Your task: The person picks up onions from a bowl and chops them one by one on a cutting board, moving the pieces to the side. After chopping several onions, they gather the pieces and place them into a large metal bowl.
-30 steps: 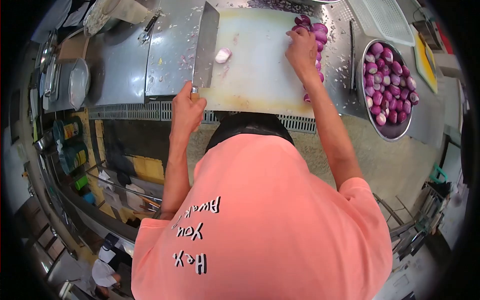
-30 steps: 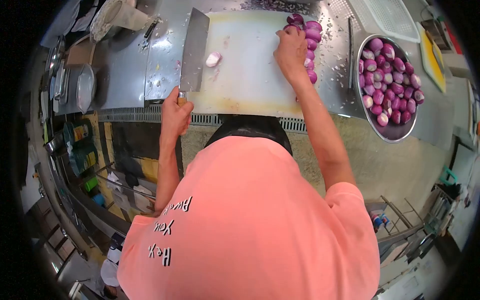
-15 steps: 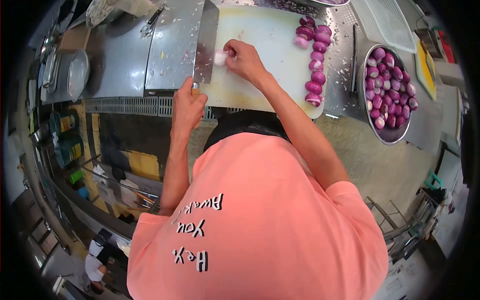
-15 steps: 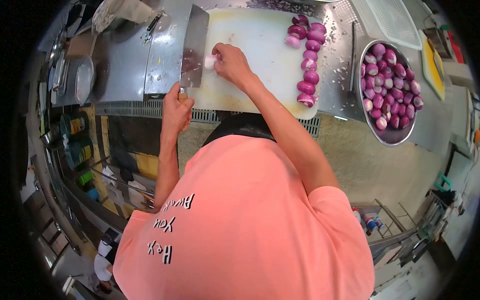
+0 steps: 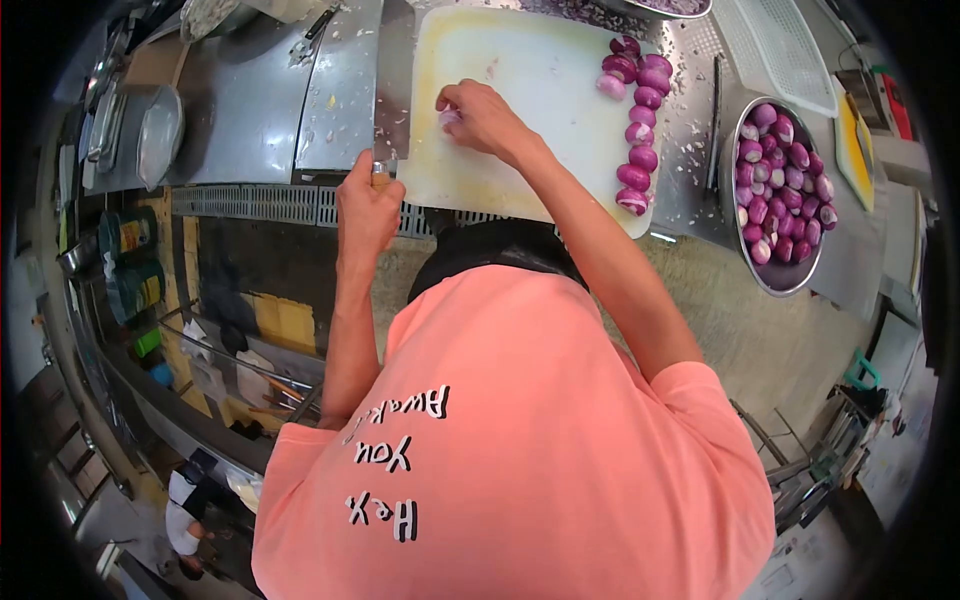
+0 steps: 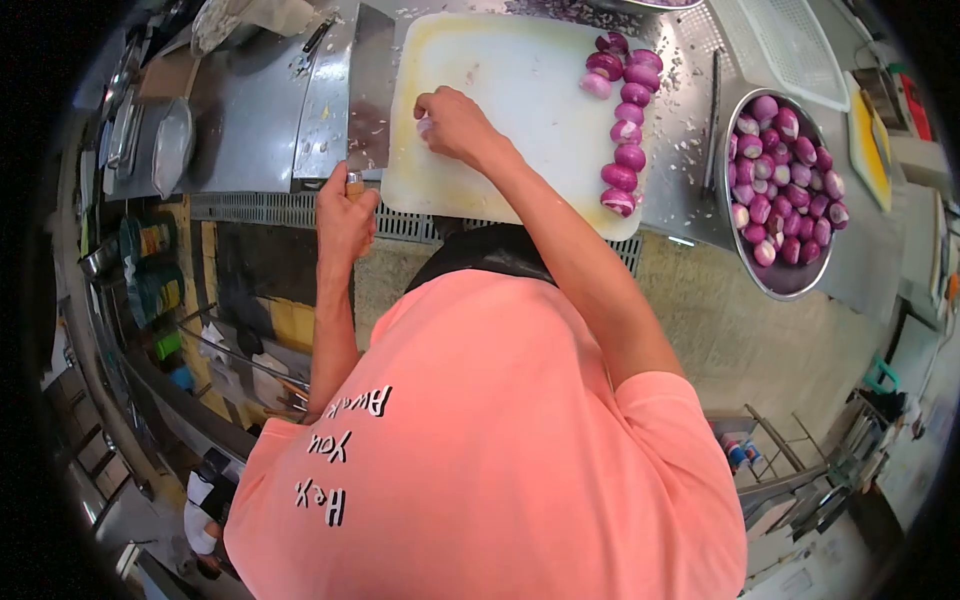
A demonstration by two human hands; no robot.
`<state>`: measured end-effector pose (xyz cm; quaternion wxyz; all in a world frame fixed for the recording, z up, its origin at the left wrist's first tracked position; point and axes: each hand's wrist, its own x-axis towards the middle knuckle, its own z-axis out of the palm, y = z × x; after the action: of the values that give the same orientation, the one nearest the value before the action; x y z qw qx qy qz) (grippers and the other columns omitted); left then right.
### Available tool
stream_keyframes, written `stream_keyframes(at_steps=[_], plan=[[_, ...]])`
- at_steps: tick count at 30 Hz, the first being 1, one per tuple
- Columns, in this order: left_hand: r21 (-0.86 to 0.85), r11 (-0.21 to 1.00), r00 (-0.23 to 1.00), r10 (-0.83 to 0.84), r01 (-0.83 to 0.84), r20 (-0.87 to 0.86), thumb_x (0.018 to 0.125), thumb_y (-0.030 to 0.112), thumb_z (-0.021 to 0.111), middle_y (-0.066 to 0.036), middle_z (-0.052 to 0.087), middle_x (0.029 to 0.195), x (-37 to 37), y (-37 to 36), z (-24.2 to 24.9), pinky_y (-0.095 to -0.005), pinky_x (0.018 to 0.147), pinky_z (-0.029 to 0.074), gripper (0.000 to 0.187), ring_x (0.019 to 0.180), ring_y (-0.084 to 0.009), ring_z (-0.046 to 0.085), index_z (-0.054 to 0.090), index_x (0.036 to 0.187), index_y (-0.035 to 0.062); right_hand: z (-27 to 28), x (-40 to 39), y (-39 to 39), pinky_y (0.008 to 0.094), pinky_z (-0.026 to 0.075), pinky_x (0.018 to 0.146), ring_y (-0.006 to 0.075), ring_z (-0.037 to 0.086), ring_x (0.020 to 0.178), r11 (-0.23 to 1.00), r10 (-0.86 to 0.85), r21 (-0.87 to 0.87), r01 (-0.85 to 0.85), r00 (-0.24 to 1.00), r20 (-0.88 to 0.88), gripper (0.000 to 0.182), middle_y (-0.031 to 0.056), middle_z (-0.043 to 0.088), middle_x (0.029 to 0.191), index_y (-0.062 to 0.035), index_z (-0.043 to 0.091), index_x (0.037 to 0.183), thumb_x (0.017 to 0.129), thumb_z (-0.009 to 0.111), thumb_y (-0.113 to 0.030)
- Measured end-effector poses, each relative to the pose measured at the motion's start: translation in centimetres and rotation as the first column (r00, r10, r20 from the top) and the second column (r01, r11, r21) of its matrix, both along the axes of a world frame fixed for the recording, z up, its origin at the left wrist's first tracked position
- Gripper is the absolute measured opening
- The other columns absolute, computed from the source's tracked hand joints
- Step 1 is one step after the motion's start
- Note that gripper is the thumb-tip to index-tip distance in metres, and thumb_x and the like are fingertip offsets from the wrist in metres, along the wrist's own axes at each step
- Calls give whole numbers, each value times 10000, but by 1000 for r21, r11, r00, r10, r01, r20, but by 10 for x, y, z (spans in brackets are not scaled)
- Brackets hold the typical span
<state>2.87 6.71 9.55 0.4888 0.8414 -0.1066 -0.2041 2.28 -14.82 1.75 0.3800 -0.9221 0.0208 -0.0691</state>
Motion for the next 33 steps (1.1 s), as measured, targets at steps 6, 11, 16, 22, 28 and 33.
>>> stream_keyframes(at_steps=[6,11,16,22,28,33], plan=[[-26,998,999,-50,50,-17,809,44,582,7,496,555,-13,-1,-9,-277,362,369,240,404,-84,454,578,1049,39,5,-65,-15,400,512,800,301,610,897,968,-250,85,237,946,208,219,128,600,947,-35,647,948,736,684,7],[86,979,983,-184,183,3,794,55,579,-46,497,567,-20,-15,-9,-322,405,362,238,434,-102,429,557,1026,6,6,-96,-10,376,527,812,299,598,976,972,-234,22,233,961,150,231,119,599,1016,-35,650,953,737,679,43],[154,952,960,-275,264,58,771,71,572,-108,483,573,-23,-33,4,-382,489,389,245,495,-162,457,523,988,-30,2,-87,-17,404,505,810,339,580,945,954,-298,40,298,920,253,169,130,616,1035,-26,663,918,765,642,42],[188,934,949,-314,304,27,770,69,564,-154,491,586,-22,-46,4,-402,520,406,236,512,-216,471,512,973,-39,0,-84,-3,413,498,787,358,580,897,957,-286,86,278,952,110,125,143,620,959,-1,662,893,782,621,40],[240,906,918,-383,350,107,780,64,562,-216,539,644,-31,-61,3,-441,584,439,257,569,-359,500,510,1008,-43,4,-83,-1,438,488,763,358,559,870,961,-273,-16,276,956,105,149,145,595,954,-11,651,909,774,605,30],[204,901,892,-417,382,172,781,63,567,-237,568,692,-20,-81,-20,-463,639,453,292,652,-422,557,500,1047,-39,3,-84,0,444,492,766,363,559,882,953,-294,-51,297,953,73,181,151,592,957,-19,643,926,769,576,39]])
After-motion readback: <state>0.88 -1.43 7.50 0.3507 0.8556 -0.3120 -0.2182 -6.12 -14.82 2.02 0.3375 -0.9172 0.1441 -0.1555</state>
